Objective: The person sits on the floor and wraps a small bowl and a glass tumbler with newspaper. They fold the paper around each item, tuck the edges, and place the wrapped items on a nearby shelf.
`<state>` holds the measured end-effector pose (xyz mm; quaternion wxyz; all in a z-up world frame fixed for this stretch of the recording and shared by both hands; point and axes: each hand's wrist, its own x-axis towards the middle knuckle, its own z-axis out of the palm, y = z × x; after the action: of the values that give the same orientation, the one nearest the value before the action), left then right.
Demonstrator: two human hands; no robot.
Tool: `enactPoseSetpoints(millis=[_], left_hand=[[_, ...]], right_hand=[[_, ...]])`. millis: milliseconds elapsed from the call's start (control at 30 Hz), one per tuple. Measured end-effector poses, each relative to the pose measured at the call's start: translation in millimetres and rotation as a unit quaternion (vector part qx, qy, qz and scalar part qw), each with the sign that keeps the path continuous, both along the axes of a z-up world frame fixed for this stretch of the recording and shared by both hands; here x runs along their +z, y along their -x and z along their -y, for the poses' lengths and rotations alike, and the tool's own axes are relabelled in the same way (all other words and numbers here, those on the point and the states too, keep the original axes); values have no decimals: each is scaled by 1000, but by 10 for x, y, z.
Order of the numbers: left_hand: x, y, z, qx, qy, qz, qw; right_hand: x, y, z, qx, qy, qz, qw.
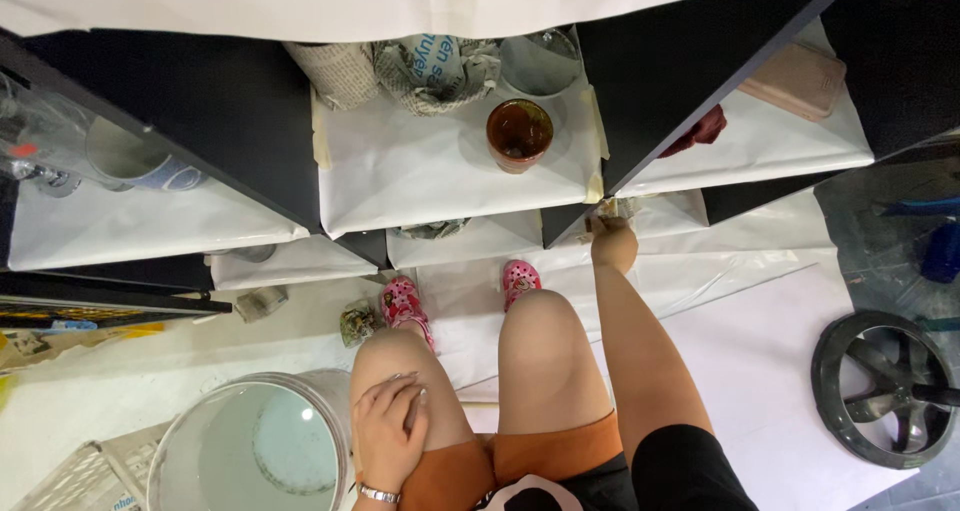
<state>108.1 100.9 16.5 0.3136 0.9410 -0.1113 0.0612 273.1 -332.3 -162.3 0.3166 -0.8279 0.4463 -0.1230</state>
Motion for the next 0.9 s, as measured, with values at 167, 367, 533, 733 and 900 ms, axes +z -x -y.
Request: enactPoseSetpoints(millis=[167,367,533,733,900], left_hand=[[-30,29,-41,-1,5,9,1000],[18,10,-38,-13,11,-5,1000],[39,16,-24,-11,8,-9,1000],[40,28,-49,-15,12,-15,1000],[56,63,-74,-20,26,-7,999]], right_hand=[[-108,62,58,-68,145,125,979],[-59,119,188,38,41,-3,998],[95,181,235,29,66,-15,997],[329,281,270,10,64,159,985],[199,456,258,-27,-131,270,954]])
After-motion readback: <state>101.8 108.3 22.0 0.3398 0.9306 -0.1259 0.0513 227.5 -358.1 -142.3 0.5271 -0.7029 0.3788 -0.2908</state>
